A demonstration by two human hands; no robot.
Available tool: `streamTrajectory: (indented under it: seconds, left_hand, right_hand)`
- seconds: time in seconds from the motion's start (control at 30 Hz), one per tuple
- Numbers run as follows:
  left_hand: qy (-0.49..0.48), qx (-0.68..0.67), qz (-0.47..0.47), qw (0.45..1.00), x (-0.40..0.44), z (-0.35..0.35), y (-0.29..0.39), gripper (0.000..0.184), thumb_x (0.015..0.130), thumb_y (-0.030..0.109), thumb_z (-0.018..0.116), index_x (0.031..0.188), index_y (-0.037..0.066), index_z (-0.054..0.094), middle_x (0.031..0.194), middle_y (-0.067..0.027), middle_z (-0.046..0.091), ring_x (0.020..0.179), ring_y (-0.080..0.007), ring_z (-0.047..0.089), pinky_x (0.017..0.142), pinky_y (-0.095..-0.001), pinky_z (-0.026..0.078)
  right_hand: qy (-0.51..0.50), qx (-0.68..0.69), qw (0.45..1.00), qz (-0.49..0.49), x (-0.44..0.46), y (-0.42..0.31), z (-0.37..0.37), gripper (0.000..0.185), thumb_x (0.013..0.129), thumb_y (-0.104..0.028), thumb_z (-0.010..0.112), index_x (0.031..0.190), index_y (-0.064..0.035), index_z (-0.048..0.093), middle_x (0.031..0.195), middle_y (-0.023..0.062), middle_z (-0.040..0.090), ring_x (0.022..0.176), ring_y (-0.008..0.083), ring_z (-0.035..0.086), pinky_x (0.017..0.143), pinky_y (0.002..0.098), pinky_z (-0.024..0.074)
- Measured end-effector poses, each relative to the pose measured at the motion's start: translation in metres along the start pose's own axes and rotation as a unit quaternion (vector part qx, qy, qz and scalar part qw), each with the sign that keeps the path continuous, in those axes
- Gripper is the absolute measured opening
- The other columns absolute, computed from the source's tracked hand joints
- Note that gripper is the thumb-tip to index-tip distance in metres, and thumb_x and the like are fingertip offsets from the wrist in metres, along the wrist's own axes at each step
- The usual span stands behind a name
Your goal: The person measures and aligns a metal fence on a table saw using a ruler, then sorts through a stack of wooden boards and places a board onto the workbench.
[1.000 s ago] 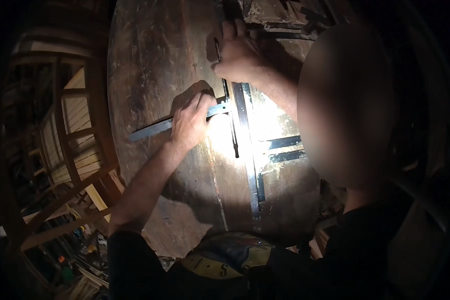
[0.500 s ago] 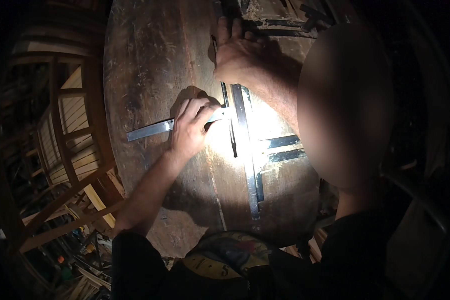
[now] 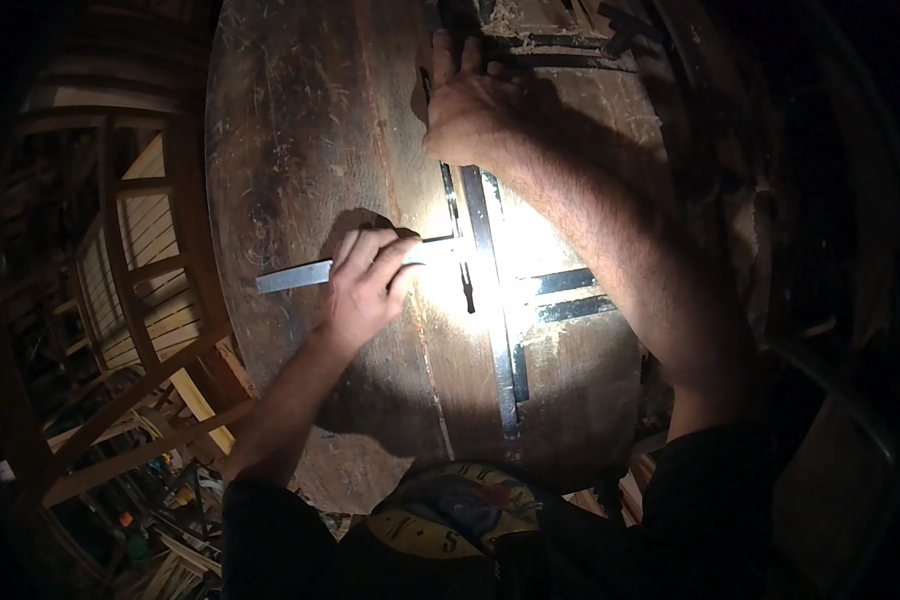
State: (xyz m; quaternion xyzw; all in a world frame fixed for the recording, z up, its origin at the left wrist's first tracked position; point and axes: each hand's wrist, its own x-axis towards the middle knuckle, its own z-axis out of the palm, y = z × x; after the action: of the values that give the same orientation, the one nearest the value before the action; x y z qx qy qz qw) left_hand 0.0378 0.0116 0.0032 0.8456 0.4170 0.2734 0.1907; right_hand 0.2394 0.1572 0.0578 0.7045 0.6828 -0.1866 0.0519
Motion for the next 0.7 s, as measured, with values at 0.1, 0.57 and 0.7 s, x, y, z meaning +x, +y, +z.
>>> streamTrajectory:
  seconds: [0.1, 0.57, 0.7]
  left_hand:
    - [0.010, 0.001, 0.003, 1.000, 0.001, 0.006, 0.006, 0.031, 0.081, 0.008, 0.079, 0.112, 0.005, 0.077, 0.104, -0.0107, 0.068, 0.095, -0.0288, 0.063, 0.085, -0.0411, 0.052]
    - [0.037, -0.024, -0.029, 0.999, 0.002, 0.012, 0.008, 0.031, 0.078, 0.009, 0.082, 0.109, 0.006, 0.078, 0.101, -0.0078, 0.067, 0.093, -0.0259, 0.062, 0.086, -0.0402, 0.049]
    - [0.031, -0.029, -0.024, 0.999, 0.003, 0.012, 0.006, 0.030, 0.079, 0.008, 0.081, 0.109, 0.005, 0.078, 0.101, -0.0082, 0.067, 0.093, -0.0258, 0.062, 0.084, -0.0397, 0.050]
  right_hand:
    - [-0.034, 0.011, 0.999, 0.015, -0.005, -0.002, -0.012, 0.117, 0.084, -0.023, 0.075, 0.167, -0.0067, -0.005, 0.170, 0.0297, 0.012, 0.149, 0.0469, 0.037, 0.121, 0.0591, 0.0286]
    - [-0.013, -0.006, 1.000, -0.016, -0.008, 0.002, -0.011, 0.119, 0.079, -0.025, 0.078, 0.166, -0.0010, 0.000, 0.160, 0.0394, 0.021, 0.144, 0.0525, 0.039, 0.112, 0.0694, 0.0343]
    - [-0.002, 0.009, 1.000, -0.015, -0.009, 0.003, -0.009, 0.120, 0.079, -0.026, 0.079, 0.166, -0.0007, 0.000, 0.160, 0.0392, 0.022, 0.144, 0.0528, 0.040, 0.114, 0.0688, 0.0336]
